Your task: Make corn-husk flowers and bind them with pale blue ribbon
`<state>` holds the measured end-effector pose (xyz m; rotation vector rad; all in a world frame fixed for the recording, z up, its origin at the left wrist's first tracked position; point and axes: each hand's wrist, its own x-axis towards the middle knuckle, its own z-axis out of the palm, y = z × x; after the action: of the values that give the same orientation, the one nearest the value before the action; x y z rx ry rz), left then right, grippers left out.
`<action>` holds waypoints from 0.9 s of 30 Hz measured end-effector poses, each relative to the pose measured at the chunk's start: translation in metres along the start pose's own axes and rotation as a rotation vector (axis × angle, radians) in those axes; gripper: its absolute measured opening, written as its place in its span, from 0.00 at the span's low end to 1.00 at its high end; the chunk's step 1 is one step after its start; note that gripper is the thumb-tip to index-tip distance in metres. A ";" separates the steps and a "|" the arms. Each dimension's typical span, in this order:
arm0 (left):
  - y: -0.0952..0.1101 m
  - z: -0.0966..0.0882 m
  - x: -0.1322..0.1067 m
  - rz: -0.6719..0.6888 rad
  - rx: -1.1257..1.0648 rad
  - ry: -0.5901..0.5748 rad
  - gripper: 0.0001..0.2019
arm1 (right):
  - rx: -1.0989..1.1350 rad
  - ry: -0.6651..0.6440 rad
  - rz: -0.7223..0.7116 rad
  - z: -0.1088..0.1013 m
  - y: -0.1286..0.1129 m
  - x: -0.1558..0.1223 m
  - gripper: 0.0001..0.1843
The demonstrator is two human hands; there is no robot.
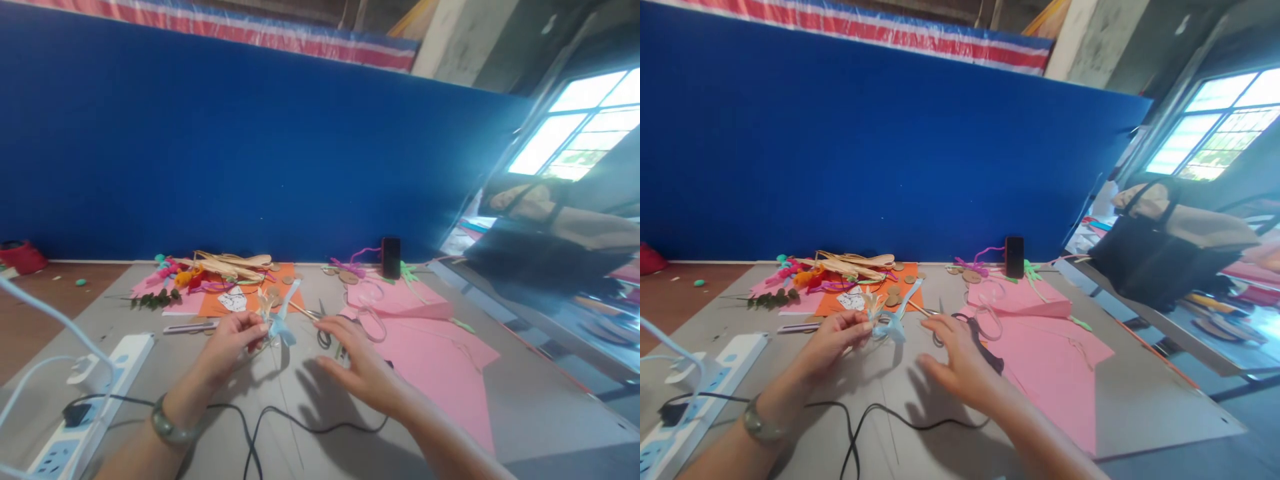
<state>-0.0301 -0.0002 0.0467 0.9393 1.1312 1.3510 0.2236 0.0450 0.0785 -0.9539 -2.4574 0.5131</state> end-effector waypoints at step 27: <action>0.008 0.011 -0.004 0.195 0.299 0.262 0.11 | 0.367 0.127 -0.076 0.051 -0.035 0.060 0.07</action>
<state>-0.0209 -0.0028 0.0571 1.1337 1.5035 1.5214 0.1386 0.0538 0.0700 -0.7166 -2.1749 0.8153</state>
